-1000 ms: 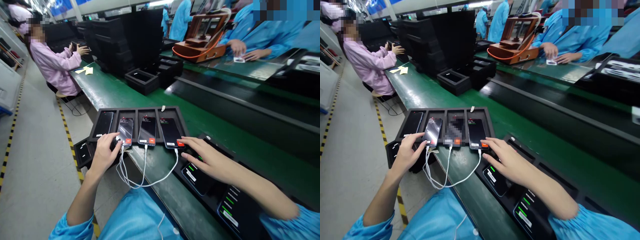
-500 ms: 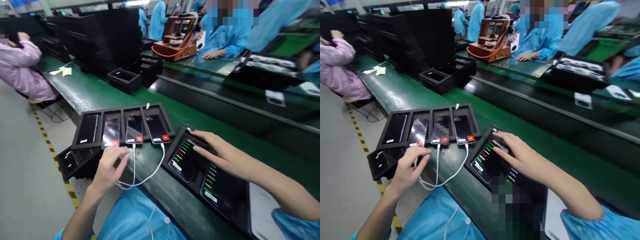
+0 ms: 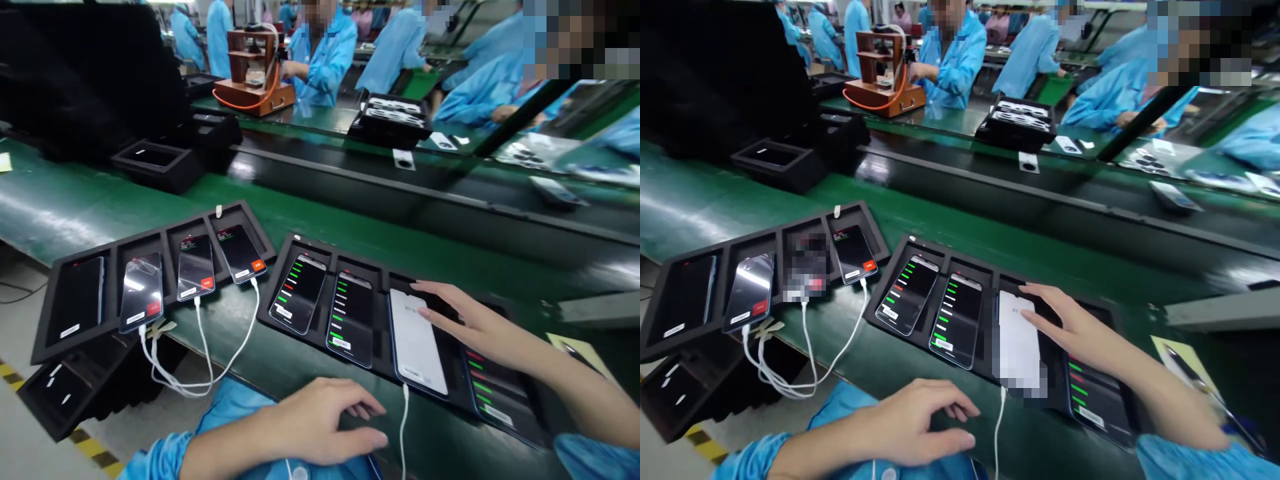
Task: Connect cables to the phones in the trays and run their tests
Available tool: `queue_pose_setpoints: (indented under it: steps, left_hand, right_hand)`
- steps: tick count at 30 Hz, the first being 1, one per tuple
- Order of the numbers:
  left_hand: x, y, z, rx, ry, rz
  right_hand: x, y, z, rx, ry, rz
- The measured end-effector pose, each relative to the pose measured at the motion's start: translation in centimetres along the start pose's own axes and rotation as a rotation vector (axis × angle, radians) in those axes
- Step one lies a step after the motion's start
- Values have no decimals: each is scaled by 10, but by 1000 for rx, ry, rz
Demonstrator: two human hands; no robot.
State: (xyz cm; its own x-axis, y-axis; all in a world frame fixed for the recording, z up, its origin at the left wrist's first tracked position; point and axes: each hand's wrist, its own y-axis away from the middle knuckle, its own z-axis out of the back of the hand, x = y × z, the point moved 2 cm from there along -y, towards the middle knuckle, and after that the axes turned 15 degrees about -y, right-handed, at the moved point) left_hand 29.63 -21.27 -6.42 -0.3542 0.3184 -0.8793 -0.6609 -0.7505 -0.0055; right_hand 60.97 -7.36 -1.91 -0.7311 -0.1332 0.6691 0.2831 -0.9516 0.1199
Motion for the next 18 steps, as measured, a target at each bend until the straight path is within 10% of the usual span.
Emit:
queue_pose_setpoints:
  steps: [6, 18]
  left_hand:
    - [0, -38, -26, 111, -250, -186]
    - [4, -38, -29, 13, -240, -177]
  right_hand:
    - [-22, 15, -13, 12, 64, 55]
    - [-21, 16, 1, 88, -31, -19]
